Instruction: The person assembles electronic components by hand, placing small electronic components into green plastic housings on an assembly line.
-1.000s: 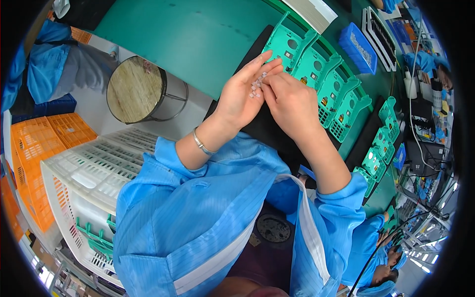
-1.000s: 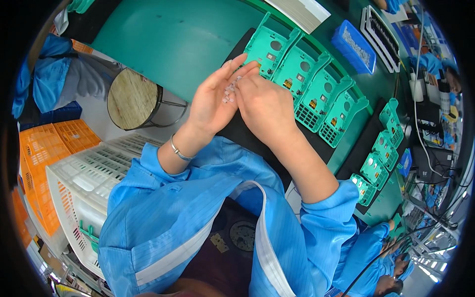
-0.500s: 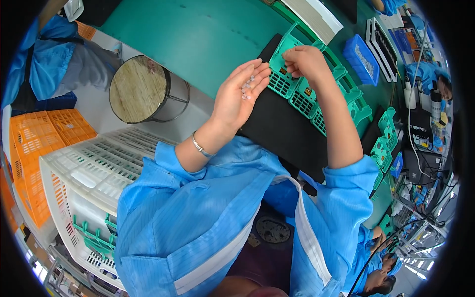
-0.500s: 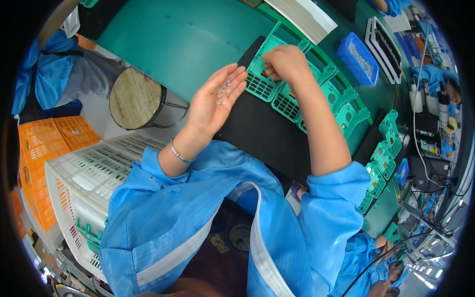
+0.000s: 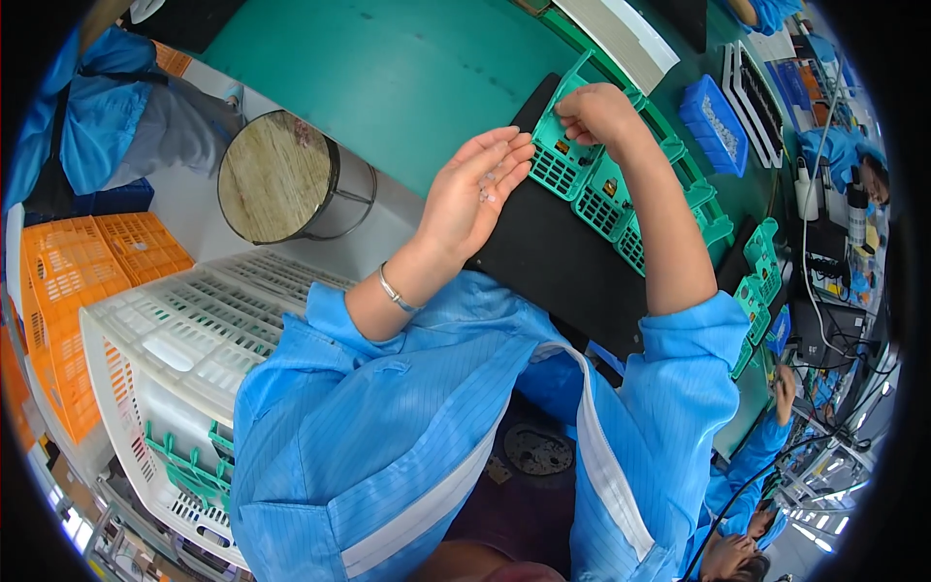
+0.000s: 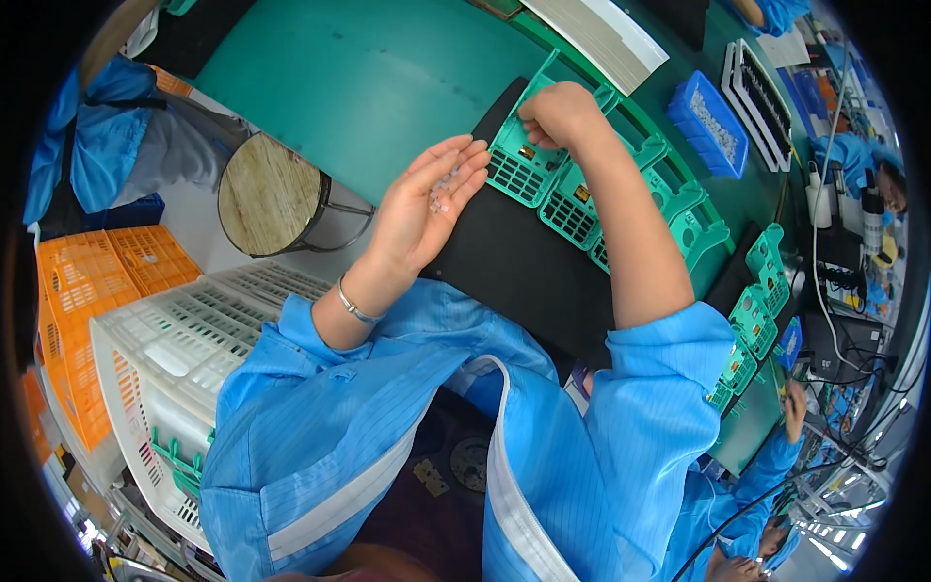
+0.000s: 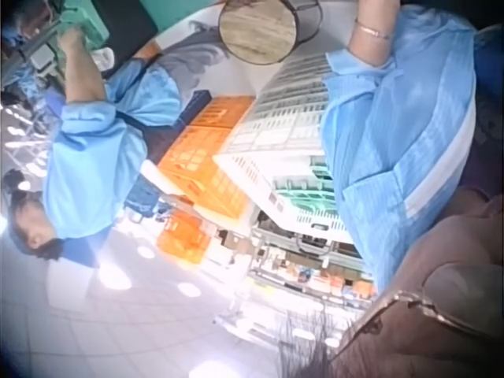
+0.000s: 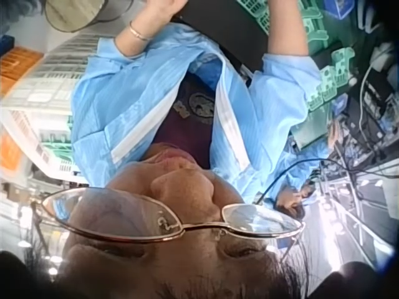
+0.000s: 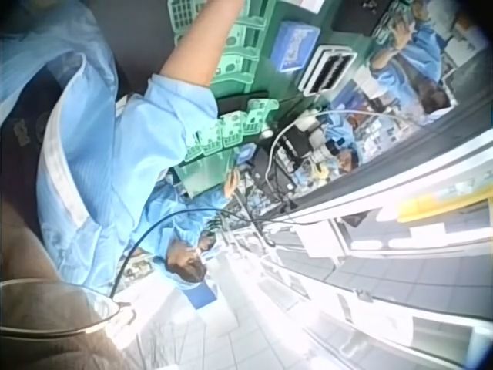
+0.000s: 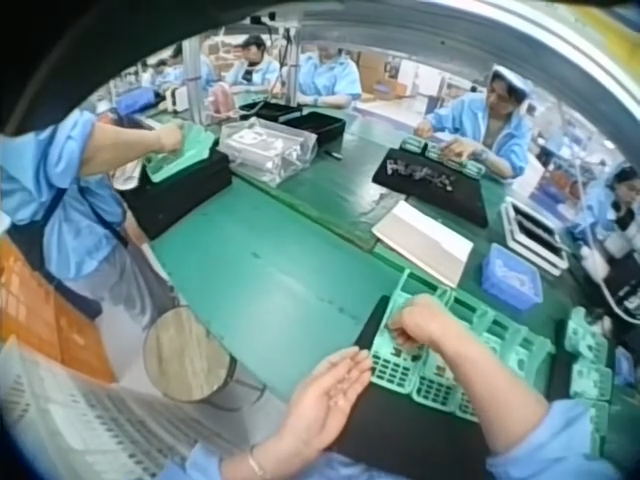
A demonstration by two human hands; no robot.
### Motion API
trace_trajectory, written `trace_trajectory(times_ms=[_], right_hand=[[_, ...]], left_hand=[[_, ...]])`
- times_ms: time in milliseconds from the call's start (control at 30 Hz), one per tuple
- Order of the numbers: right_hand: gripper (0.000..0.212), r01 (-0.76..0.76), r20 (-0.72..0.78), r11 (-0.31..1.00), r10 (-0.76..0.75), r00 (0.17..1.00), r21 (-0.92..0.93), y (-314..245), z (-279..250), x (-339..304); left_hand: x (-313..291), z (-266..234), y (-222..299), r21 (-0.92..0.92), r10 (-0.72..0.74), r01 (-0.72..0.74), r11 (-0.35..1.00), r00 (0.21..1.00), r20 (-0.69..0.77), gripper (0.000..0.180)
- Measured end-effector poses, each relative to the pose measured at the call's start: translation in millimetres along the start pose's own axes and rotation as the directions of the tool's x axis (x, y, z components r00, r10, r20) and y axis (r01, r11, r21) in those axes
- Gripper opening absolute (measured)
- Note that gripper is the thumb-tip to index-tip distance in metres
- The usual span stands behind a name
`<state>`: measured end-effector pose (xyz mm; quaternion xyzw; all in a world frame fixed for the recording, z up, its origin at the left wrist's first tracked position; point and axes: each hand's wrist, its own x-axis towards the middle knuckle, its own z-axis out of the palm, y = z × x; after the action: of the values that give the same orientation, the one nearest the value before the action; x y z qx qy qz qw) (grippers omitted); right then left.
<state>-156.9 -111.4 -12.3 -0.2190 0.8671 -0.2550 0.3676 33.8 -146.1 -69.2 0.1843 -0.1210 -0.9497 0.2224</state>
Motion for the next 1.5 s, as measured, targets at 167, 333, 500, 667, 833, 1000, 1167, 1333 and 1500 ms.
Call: trace_trajectory(times_ms=[167,333,500,667,833,1000,1167,1333,1500], right_hand=[[0.013,-0.001,0.060,0.999,0.004,0.998,-0.051,-4.1,-4.0,-0.5],[0.014,-0.027,0.128,0.996,0.039,0.991,-0.090,-2.8,-12.3,13.1],[0.016,0.042,0.005,0.996,-0.042,0.999,-0.083,-1.9,-0.6,4.0],[0.015,0.063,-0.036,0.998,-0.063,0.997,0.011,9.0,1.2,3.9],[0.012,0.004,0.066,0.999,-0.001,0.998,-0.036,-2.9,-7.3,14.0],[0.010,0.013,0.100,0.965,0.014,0.995,-0.260,-8.5,-7.5,23.5],[0.021,0.224,-0.233,0.770,-0.434,0.871,-0.598,13.4,18.4,8.7],[0.018,0.431,-0.318,0.804,-0.569,0.758,-0.410,36.3,23.0,-17.3],[0.033,0.474,-0.309,0.596,-0.774,0.552,-0.648,52.3,29.3,-25.2]], left_hand=[[-2.0,0.5,-0.5,0.017,0.004,-0.005,1.000,1.000,0.000,0.029],[-0.8,1.0,-1.4,0.035,-0.001,0.000,0.999,1.000,0.022,0.026],[-0.4,-1.0,-0.4,0.019,0.015,-0.016,1.000,1.000,0.021,0.029],[-1.6,-0.3,-2.1,0.045,0.010,-0.011,0.999,1.000,0.019,0.030],[-2.8,-1.4,-1.4,0.059,0.003,-0.003,0.998,1.000,0.008,0.030],[-2.7,-1.5,-0.7,0.052,-0.004,0.003,0.999,1.000,0.024,0.030],[1.1,-4.6,-0.5,0.052,0.006,-0.008,0.999,0.999,0.034,0.030],[0.2,5.3,5.2,0.072,-0.025,0.025,0.997,1.000,-0.008,0.028],[4.3,6.9,15.0,0.160,-0.056,0.046,0.986,0.997,0.061,0.022]])
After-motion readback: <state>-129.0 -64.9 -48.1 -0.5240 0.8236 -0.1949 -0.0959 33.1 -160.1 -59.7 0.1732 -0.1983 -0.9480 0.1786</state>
